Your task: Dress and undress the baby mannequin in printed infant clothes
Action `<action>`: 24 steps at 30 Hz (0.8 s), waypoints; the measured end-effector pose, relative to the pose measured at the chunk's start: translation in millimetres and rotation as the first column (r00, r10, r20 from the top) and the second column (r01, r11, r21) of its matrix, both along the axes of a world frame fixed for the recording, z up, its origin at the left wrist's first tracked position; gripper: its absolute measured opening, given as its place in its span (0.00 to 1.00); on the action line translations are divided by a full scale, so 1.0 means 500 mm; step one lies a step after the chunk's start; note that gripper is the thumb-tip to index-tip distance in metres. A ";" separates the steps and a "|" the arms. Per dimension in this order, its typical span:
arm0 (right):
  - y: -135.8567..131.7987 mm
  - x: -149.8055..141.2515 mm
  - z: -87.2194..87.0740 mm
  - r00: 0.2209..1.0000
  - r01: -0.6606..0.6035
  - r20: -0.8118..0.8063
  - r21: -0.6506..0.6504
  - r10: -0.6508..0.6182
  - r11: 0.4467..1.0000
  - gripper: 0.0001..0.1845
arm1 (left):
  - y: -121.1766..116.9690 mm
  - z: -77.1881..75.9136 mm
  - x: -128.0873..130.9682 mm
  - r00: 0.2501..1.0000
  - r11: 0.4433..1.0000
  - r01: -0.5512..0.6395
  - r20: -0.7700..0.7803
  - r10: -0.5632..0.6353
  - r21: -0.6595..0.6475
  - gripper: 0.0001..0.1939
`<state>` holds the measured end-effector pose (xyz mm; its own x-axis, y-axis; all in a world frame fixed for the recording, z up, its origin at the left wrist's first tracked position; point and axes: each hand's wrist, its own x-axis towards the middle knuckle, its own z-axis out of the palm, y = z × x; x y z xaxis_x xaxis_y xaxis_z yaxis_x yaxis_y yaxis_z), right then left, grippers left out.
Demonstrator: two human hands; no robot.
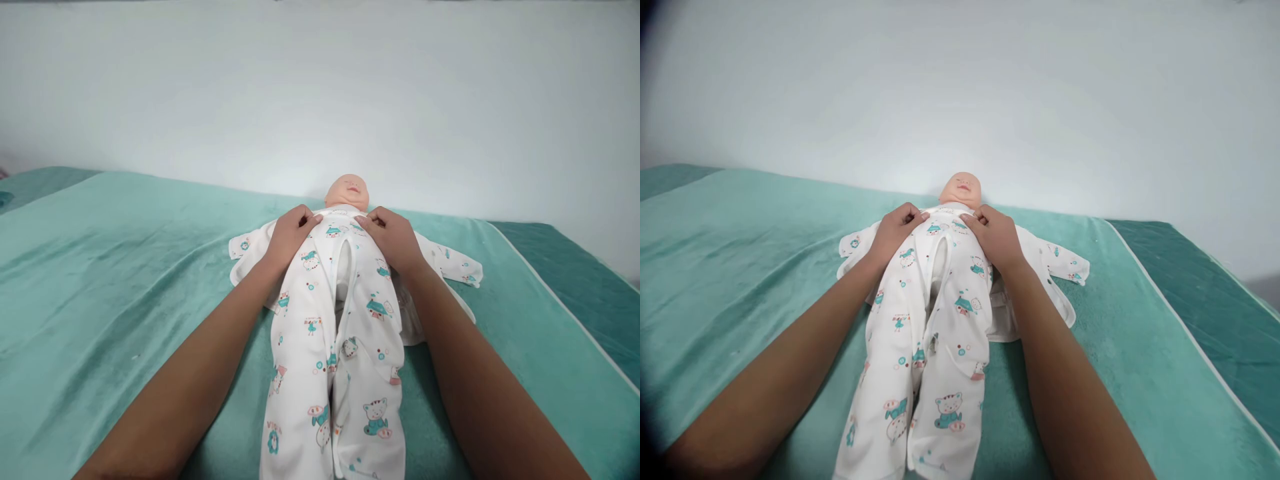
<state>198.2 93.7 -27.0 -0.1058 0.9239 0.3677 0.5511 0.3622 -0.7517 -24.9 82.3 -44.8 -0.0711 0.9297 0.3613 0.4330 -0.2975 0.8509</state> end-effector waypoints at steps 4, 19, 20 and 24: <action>0.009 0.004 -0.005 0.992 -0.114 0.080 0.178 0.101 0.977 0.14 | 0.004 0.002 -0.003 0.985 0.992 0.037 -0.173 -0.016 0.121 0.11; 0.058 0.003 -0.009 0.952 0.032 0.299 0.106 -0.062 0.994 0.14 | 0.057 0.025 0.005 0.998 0.987 0.055 0.030 -0.052 -0.148 0.12; 0.067 0.003 -0.008 0.944 0.034 0.323 0.123 -0.072 0.992 0.14 | 0.063 0.024 0.007 1.000 0.990 0.028 0.011 -0.027 -0.138 0.12; 0.088 0.001 -0.007 0.931 0.052 0.352 0.139 -0.099 0.989 0.13 | 0.081 0.016 0.011 0.995 0.995 -0.044 -0.097 0.034 -0.095 0.12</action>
